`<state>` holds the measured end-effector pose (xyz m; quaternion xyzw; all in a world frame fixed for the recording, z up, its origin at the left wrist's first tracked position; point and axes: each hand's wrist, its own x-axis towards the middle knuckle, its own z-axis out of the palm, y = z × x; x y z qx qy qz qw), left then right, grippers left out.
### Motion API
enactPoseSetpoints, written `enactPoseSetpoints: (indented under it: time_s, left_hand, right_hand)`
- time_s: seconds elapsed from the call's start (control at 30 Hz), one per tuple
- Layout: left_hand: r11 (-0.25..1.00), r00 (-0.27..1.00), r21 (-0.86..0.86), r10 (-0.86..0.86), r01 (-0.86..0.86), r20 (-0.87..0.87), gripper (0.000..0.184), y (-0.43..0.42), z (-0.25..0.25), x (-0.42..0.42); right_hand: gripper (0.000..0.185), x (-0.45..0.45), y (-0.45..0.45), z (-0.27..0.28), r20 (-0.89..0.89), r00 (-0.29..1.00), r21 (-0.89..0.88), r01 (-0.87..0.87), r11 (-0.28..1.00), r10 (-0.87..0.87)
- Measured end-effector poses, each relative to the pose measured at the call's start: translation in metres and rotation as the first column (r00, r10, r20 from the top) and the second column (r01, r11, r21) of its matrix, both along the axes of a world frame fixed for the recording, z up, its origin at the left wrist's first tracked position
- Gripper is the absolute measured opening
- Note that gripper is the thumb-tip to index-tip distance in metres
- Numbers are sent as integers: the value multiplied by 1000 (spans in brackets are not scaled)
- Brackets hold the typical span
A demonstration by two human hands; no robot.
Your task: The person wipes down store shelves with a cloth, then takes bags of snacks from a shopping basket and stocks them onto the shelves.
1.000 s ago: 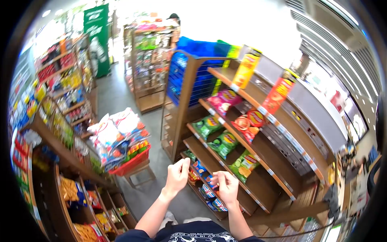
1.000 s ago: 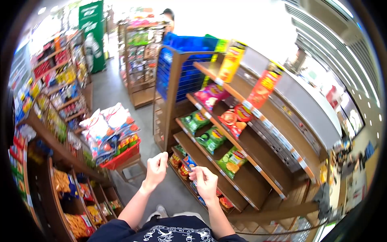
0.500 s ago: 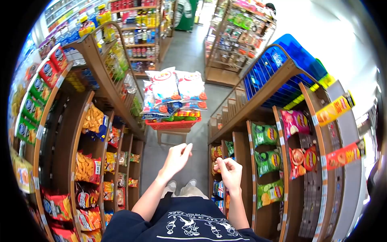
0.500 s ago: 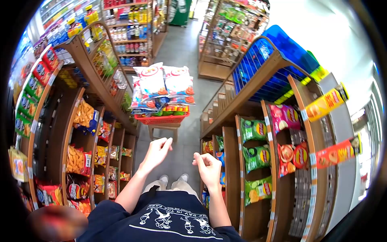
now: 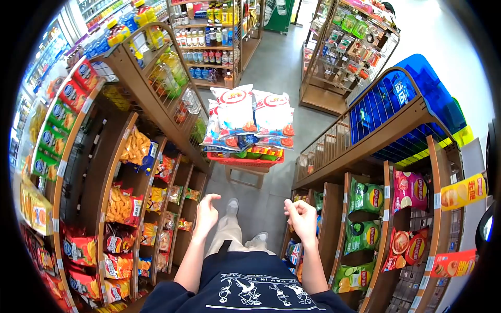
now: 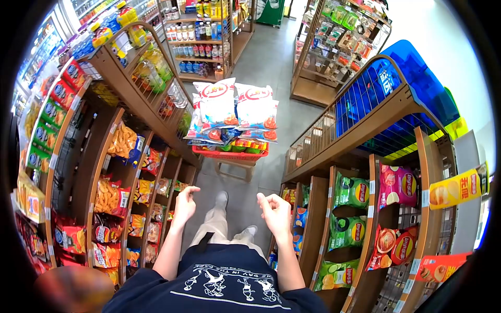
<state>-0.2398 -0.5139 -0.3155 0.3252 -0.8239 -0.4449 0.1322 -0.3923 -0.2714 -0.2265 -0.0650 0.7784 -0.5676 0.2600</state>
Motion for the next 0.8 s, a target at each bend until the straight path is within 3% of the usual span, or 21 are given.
enactPoseSetpoints:
  time_s: [0.03, 0.07, 0.13, 0.2, 0.27, 0.33, 0.4, 0.47, 0.57, 0.73, 0.8]
  left_hand:
    - [997, 996, -79, 17, -24, -91, 44, -5, -10, -10]
    - [999, 997, -47, -12, 9, -75, 47, -13, -8, -20]
    - [997, 995, -75, -11, 3, -102, 49, -25, 2, -46]
    - [998, 991, -64, 10, -19, -136, 45, -46, -1, -74]
    - [997, 990, -43, 51, -57, -129, 41, -69, 0, -104]
    - [978, 991, 182, 115, -101, -72, 29, -97, 2, -135]
    - [986, 988, 131, 113, -98, -110, 32, -123, -5, -165]
    - [992, 984, 77, 112, -102, -142, 38, -144, -10, -188]
    - [981, 983, 155, 137, -117, -124, 49, -169, -14, -218]
    - [960, 985, 272, 101, -61, -137, 54, -192, -48, -243]
    - [883, 979, 468, 118, -28, -164, 51, -193, -42, -246]
  right_hand:
    - [25, -6, -2, -2, 22, 1000, 3, 10, 1000, -10]
    - [25, -13, -7, -6, 25, 1000, 16, 19, 1000, -19]
    - [24, -30, -22, -8, -93, 996, -30, -15, 999, 12]
    - [19, -46, -46, 2, -115, 992, 65, -43, 997, 50]
    - [21, -63, -74, -2, -87, 993, -122, -89, 988, 79]
    - [28, -83, -110, -6, -52, 990, -140, -134, 981, 128]
    - [33, -106, -157, -6, -70, 991, -133, -126, 983, 117]
    - [43, -143, -194, -40, -134, 989, -128, -81, 988, 63]
    - [60, -194, -238, -66, -222, 973, 7, -54, 999, 54]
    - [65, -239, -269, -98, -197, 978, 124, -51, 991, 75]
    - [64, -238, -277, -91, -122, 990, 129, -48, 991, 64]
